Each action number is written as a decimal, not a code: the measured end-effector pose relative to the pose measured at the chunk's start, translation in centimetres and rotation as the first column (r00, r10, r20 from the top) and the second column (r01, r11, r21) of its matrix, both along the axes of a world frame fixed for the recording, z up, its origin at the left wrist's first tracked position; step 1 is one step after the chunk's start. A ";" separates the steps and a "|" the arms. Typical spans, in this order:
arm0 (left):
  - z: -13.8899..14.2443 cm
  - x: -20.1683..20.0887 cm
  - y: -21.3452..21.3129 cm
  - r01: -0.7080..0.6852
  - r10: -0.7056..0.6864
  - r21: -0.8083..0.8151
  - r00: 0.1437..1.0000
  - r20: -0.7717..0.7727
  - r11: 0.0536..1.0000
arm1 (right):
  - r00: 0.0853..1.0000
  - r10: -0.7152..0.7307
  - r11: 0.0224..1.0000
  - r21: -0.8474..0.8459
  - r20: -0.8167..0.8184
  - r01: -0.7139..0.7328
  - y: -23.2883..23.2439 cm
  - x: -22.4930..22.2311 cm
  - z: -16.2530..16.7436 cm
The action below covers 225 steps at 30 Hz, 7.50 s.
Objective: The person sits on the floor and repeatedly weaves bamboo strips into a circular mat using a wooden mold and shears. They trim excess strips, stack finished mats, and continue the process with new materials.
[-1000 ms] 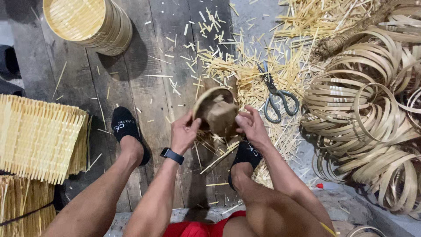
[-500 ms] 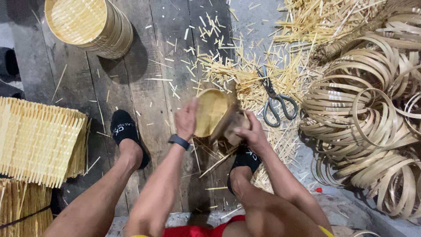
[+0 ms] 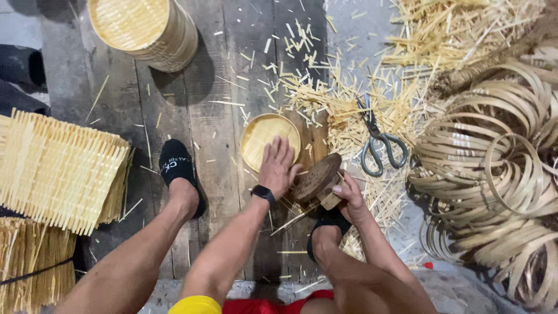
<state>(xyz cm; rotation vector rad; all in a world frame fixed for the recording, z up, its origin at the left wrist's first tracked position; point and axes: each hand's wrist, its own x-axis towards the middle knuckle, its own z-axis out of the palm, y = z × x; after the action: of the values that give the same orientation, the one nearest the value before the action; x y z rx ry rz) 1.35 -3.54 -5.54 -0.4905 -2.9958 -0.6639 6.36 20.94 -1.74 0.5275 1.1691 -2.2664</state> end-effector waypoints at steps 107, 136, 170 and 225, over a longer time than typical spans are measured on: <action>1.7 1.5 -10.8 -0.818 0.136 0.411 0.497 0.857 0.402 | 0.954 0.190 0.625 0.778 -0.231 0.063 -2.1 -4.3 1.1; 33.8 6.2 2.3 -0.756 -0.413 0.654 0.598 0.687 -0.006 | -0.034 0.885 0.377 0.672 -0.465 0.637 -0.4 -0.4 38.4; 26.3 2.7 -10.4 -0.709 -0.435 0.600 0.703 0.563 -0.369 | 0.955 0.020 0.999 -0.022 -0.295 -0.028 -9.0 -2.7 23.8; 3.8 3.4 -11.6 -0.764 0.583 0.181 0.602 0.546 0.620 | 0.961 0.214 0.239 0.964 -0.173 0.121 -9.5 -1.7 2.0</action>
<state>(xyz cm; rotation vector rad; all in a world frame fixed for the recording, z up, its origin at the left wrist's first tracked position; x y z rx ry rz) 4.78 -15.13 -1.72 0.9503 -2.8661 -1.3643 4.69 11.48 0.29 0.5724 2.7209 -1.2234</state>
